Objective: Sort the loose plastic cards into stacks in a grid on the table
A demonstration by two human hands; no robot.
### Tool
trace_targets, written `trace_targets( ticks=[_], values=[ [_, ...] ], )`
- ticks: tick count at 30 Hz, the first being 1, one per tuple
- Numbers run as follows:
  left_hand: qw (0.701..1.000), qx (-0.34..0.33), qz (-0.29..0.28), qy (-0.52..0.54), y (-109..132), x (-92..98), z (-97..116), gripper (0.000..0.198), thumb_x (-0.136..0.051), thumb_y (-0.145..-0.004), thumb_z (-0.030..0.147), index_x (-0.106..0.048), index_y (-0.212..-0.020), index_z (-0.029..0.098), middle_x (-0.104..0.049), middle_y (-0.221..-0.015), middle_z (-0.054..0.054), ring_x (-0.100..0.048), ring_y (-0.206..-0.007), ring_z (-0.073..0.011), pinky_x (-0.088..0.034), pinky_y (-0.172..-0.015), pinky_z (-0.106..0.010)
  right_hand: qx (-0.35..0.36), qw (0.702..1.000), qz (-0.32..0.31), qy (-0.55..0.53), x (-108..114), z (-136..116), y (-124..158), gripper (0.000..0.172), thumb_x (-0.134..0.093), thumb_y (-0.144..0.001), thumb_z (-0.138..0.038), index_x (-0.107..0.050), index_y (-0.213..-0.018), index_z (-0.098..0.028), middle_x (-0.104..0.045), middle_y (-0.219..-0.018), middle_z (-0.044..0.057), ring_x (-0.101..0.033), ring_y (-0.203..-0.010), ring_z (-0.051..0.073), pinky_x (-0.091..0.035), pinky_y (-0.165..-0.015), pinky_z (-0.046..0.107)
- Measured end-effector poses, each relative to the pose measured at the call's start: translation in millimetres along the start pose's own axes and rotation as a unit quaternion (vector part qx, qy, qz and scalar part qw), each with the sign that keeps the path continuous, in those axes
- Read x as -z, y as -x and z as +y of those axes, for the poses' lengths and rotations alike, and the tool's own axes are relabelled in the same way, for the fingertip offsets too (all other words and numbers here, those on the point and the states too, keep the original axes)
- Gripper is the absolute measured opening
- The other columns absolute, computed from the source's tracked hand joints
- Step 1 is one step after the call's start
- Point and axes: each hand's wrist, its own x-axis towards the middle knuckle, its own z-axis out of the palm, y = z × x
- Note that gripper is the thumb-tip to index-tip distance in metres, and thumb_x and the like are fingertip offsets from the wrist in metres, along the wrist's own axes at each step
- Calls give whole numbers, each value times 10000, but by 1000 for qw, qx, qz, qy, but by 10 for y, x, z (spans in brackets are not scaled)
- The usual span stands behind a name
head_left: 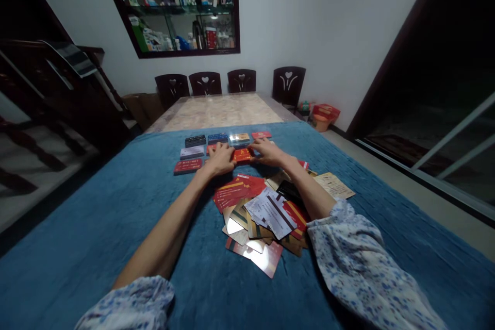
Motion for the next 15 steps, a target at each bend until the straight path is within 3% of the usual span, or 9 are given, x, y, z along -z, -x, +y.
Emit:
trace_targets(
  ticks=[15],
  values=[
    [999,-20,-34,-27,-18,-103,-52,274,-560,-878,297,-639,-1123,205,-579,-1277,-149,-410,-1284,-369,-356,-1013,-626,19,999,-36,17,-163,21,-29,267,-676,-875,-343,-674,-1102,-202,-636,-1165,95,-555,-1065,245,-415,-900,322]
  ],
)
